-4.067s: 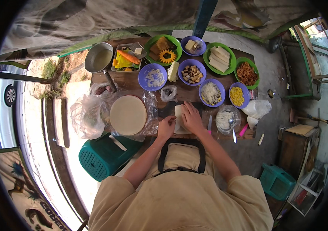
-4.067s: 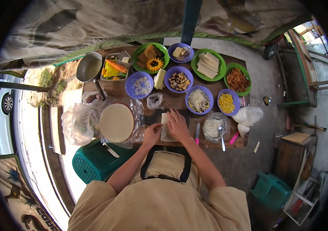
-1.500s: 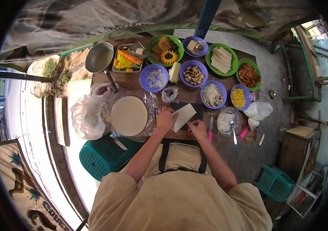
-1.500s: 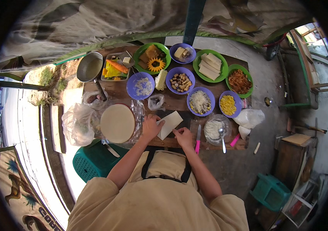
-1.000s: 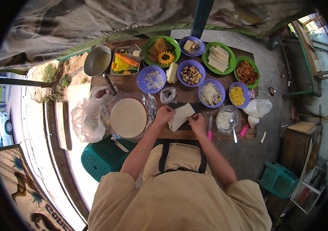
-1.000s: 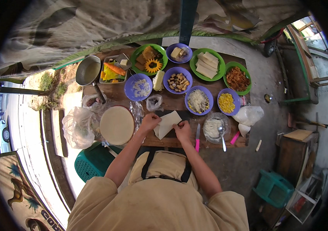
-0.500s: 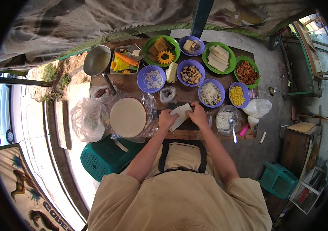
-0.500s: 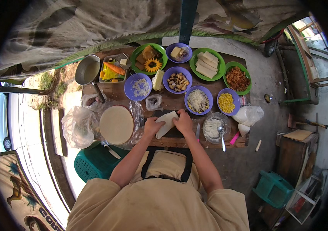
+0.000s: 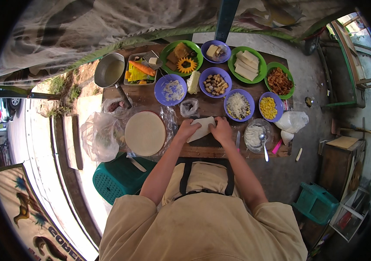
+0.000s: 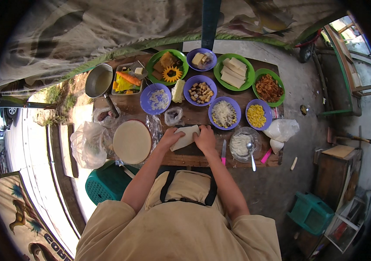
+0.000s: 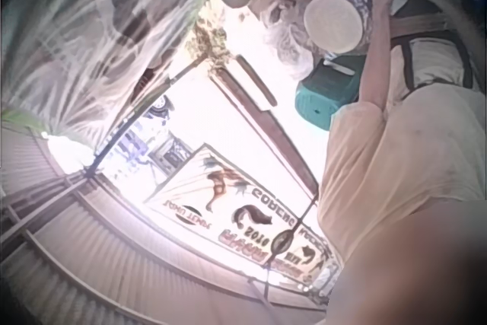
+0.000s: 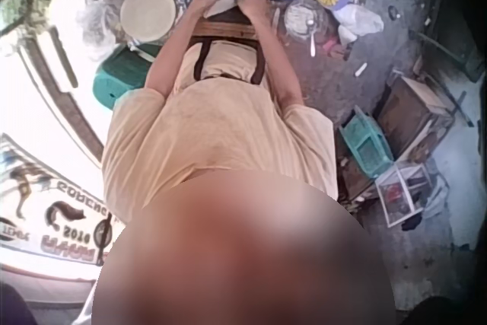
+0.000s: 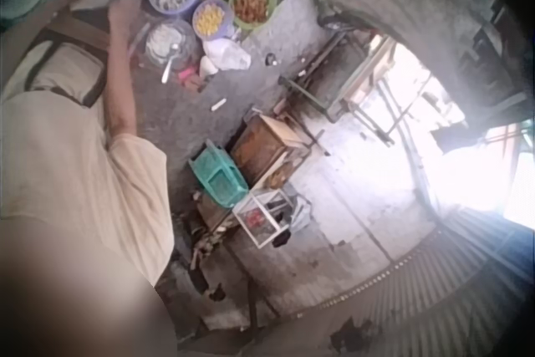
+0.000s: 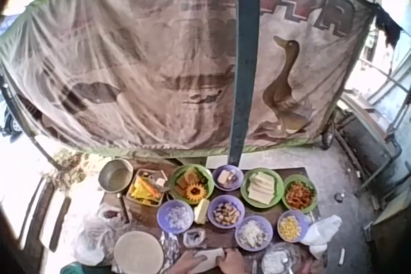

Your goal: The person places a round flatbread on a table, adds chopped ingredients including yellow pieces and corn, then folds the flatbread into a triangular wrap. The person uses a knife to spread a white paste on the wrap before folding.

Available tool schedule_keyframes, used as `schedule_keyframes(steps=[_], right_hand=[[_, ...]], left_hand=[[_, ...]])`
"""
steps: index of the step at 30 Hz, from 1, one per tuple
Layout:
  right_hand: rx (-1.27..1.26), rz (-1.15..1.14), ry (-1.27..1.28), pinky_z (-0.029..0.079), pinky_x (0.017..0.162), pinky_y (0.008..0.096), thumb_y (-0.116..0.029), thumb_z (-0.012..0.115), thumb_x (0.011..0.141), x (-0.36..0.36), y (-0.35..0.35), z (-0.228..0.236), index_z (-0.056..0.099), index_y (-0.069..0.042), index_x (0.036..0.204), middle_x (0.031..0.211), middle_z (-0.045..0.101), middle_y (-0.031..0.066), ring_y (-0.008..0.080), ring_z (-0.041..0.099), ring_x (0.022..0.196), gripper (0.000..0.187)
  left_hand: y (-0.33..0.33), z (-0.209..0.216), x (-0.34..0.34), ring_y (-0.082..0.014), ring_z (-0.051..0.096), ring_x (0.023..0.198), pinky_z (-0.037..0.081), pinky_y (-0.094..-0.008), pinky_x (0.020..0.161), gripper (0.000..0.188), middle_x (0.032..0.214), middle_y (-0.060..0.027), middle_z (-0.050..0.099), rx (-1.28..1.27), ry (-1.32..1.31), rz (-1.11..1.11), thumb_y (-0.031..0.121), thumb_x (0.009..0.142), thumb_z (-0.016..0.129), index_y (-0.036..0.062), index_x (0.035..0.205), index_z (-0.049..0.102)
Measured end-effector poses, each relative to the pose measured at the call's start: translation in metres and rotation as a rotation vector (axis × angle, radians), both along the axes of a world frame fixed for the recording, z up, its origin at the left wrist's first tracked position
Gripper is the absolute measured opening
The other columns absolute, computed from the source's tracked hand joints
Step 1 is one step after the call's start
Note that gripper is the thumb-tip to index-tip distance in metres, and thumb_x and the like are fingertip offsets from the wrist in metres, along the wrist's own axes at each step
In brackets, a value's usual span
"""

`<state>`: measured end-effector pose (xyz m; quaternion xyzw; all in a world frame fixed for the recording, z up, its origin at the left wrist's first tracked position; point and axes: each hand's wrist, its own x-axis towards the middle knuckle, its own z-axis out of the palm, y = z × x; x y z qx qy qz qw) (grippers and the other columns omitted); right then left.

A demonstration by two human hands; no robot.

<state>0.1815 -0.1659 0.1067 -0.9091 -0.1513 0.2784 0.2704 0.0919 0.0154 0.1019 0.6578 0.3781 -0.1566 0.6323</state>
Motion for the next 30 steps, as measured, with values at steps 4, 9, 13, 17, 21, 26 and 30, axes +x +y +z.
schedule_keyframes(steps=[4,9,13,17,21,26,30], right_hand=[[-0.010,-0.003,-0.008,0.055,0.096,0.0506,-0.025,0.077,0.088,-0.001,0.006,0.003,0.065,-0.001,0.126,0.128,0.058,0.0216,0.0421,0.065,0.111,0.046],[0.047,-0.064,0.064,0.054,0.098,0.0499,-0.022,0.079,0.086,0.001,0.004,-0.004,0.066,-0.002,0.124,0.125,0.060,0.0205,0.0405,0.064,0.115,0.045],[0.071,-0.052,0.118,0.054,0.097,0.0495,-0.023,0.080,0.085,0.004,0.003,-0.013,0.066,-0.002,0.122,0.120,0.063,0.0193,0.0383,0.065,0.114,0.044],[0.082,-0.076,0.204,0.054,0.095,0.0453,-0.022,0.080,0.084,0.005,0.001,-0.021,0.067,-0.002,0.119,0.117,0.066,0.0190,0.0350,0.066,0.110,0.043],[0.269,-0.133,0.356,0.056,0.087,0.0399,-0.021,0.082,0.082,0.009,-0.006,-0.029,0.066,0.000,0.116,0.111,0.069,0.0143,0.0270,0.069,0.101,0.043],[0.507,-0.230,0.412,0.058,0.081,0.0386,-0.014,0.080,0.086,0.004,-0.006,-0.025,0.063,-0.001,0.123,0.112,0.070,0.0089,0.0215,0.070,0.098,0.043],[0.799,-0.467,0.973,0.063,0.090,0.0392,-0.005,0.071,0.094,0.004,-0.015,0.000,0.058,-0.003,0.134,0.120,0.069,0.0081,0.0216,0.070,0.111,0.042]], left_hand=[[-0.002,-0.003,0.001,-0.0211,0.074,0.086,0.058,-0.0370,0.078,0.052,0.099,-0.0153,0.078,-0.013,0.046,-0.050,0.035,0.082,0.085,-0.0070,0.111,0.076],[-0.005,-0.019,0.001,-0.0223,0.077,0.087,0.059,-0.0363,0.082,0.051,0.097,-0.0155,0.080,0.079,0.067,-0.092,0.034,0.074,0.089,-0.0011,0.108,0.080],[-0.009,-0.028,-0.001,-0.0247,0.078,0.089,0.059,-0.0381,0.084,0.048,0.097,-0.0160,0.080,0.233,0.023,-0.141,0.035,0.073,0.088,0.0029,0.108,0.081],[-0.009,-0.026,-0.002,-0.0216,0.075,0.085,0.058,-0.0374,0.081,0.044,0.096,-0.0139,0.080,0.183,-0.024,-0.146,0.030,0.079,0.085,-0.0011,0.109,0.080],[-0.002,-0.012,-0.005,-0.0232,0.075,0.092,0.057,-0.0384,0.086,0.047,0.103,-0.0160,0.079,0.021,-0.058,-0.114,0.028,0.080,0.084,-0.0034,0.115,0.077],[0.009,0.016,-0.004,-0.0203,0.073,0.097,0.055,-0.0358,0.090,0.051,0.110,-0.0149,0.077,0.012,-0.099,-0.198,0.026,0.084,0.082,-0.0036,0.124,0.072],[0.015,0.042,0.001,-0.0178,0.071,0.095,0.055,-0.0335,0.088,0.046,0.108,-0.0109,0.077,-0.051,-0.135,-0.243,0.027,0.087,0.082,-0.0023,0.121,0.073]])
